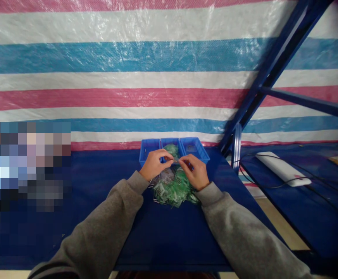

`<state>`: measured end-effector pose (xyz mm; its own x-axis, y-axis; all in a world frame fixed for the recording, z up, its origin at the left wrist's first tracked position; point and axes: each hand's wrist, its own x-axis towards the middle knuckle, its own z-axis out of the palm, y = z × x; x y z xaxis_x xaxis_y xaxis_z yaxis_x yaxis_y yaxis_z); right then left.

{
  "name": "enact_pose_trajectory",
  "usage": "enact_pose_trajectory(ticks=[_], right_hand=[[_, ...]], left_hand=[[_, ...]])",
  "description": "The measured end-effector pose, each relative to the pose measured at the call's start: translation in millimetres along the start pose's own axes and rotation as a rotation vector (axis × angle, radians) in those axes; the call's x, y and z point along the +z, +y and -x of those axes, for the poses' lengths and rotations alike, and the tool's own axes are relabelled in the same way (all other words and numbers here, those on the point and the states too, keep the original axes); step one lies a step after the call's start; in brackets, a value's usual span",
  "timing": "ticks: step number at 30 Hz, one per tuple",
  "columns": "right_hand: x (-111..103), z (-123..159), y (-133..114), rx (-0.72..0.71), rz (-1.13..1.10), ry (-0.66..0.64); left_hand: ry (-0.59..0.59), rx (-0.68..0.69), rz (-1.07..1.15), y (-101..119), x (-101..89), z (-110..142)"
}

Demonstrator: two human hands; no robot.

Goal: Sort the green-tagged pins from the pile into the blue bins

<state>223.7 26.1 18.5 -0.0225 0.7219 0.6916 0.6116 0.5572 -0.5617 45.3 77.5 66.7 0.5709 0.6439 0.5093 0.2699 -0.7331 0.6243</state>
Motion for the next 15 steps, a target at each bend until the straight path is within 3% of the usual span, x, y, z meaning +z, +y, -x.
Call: enact_pose_trajectory(ticks=[8, 12, 15], right_hand=[[0.0, -0.3, -1.6, 0.011, -0.025, -0.017], [-0.8, 0.1, -0.9, 0.045, -0.033, -0.012], [-1.6, 0.6, -1.9, 0.028, -0.073, -0.01]], left_hand=[[0.033, -0.025, -0.028, 2.8, 3.1, 0.9], [0.046, -0.148, 0.014, 1.2, 1.5, 0.5], [0.102, -0.241, 0.207, -3.5, 2.5, 1.1]])
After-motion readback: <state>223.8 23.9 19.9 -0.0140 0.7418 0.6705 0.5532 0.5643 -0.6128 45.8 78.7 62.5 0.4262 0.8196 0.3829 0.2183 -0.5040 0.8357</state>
